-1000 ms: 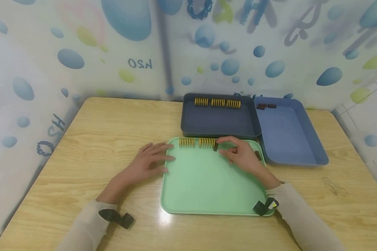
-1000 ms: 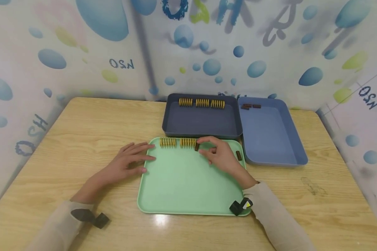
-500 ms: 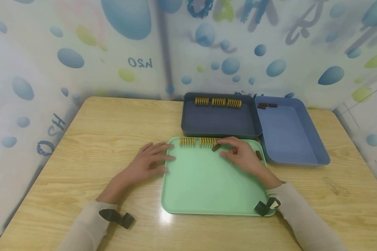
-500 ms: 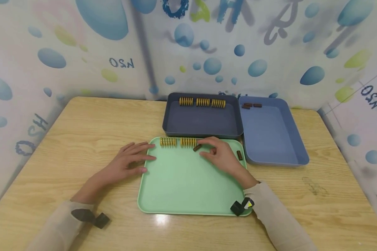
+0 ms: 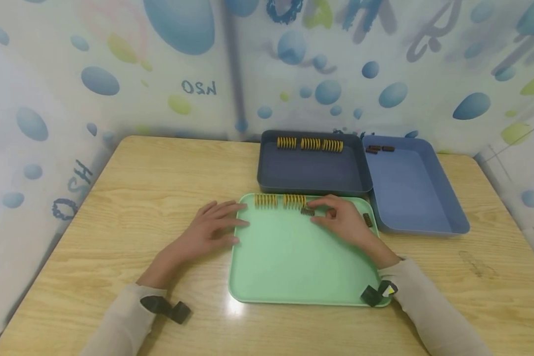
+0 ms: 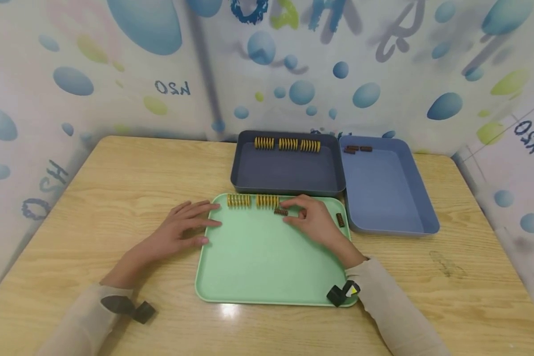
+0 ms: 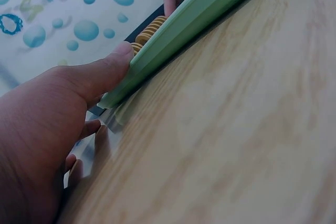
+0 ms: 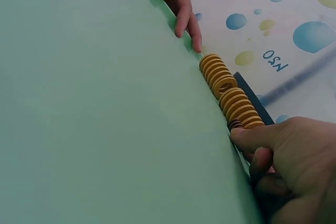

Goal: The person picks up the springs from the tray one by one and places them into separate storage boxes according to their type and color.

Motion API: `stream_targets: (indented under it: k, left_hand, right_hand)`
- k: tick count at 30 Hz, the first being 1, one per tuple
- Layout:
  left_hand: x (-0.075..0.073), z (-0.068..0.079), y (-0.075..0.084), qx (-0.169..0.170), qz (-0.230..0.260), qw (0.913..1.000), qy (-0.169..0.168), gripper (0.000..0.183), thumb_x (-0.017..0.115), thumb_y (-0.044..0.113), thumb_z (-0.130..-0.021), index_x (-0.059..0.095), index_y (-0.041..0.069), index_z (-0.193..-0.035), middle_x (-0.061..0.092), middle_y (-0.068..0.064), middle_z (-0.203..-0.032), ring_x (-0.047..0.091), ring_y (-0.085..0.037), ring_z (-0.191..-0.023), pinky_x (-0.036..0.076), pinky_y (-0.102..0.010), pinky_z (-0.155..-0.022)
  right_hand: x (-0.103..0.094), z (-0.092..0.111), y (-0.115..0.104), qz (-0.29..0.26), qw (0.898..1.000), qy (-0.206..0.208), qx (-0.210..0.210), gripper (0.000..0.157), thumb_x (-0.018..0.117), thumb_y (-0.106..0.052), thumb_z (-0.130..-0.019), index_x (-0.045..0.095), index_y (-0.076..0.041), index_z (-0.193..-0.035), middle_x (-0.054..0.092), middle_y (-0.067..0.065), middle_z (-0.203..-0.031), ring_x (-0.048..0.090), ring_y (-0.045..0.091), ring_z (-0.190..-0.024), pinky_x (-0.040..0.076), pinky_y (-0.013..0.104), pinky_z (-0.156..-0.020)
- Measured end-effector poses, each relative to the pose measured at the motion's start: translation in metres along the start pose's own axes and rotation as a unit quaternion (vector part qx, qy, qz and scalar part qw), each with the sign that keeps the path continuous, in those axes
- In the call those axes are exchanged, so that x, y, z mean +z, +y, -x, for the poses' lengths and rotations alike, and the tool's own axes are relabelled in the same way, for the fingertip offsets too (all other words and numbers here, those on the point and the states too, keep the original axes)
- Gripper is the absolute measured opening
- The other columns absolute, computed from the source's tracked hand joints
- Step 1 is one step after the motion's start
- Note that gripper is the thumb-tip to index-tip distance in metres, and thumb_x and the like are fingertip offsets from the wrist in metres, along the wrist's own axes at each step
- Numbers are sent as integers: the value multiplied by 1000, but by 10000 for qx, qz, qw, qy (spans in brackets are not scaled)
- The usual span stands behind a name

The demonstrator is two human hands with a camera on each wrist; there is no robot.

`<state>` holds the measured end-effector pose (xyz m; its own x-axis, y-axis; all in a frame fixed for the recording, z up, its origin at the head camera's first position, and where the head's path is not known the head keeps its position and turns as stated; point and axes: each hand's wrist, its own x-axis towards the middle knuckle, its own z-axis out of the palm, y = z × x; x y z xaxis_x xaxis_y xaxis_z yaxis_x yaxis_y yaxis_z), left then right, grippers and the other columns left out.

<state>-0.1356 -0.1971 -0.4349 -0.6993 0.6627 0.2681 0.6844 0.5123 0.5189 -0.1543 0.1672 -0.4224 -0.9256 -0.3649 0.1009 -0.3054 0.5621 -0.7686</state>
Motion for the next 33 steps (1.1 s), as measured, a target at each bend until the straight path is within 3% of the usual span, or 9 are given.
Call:
stream_targets:
  k: [9,19,33]
  left_hand:
    - [-1,1,0,6,-3,10000,15,36,68,33,-88,66,22,-122,43,-3,-146,28,-32,-139,10,-58,-109]
    - [-1,0,-2,13,-31,10000,53,36,68,33,-88,66,22,-122,43,-3,-146,27,-31,-139,10,-57,-109]
    - [1,-1,0,3,52,10000,17,35,68,31,-89,66,22,-122,43,-2,-146,27,-31,-139,9,-57,-109]
  right_hand:
    - [1,-2,-1,48,9999,-9,87,25,75,-20,-84,72,-23,-109,61,-4,-98,32,10,-45,35,27,-45]
    - [0,-4,-1,61,9999,66,133,18,75,-19,-85,73,-22,-103,59,-3,-83,35,12,-47,34,27,-46]
    - [0,-2,1,91,9998,-80,160,18,75,-21,-84,74,-24,-102,62,-4,-83,31,10,-45,33,27,-45]
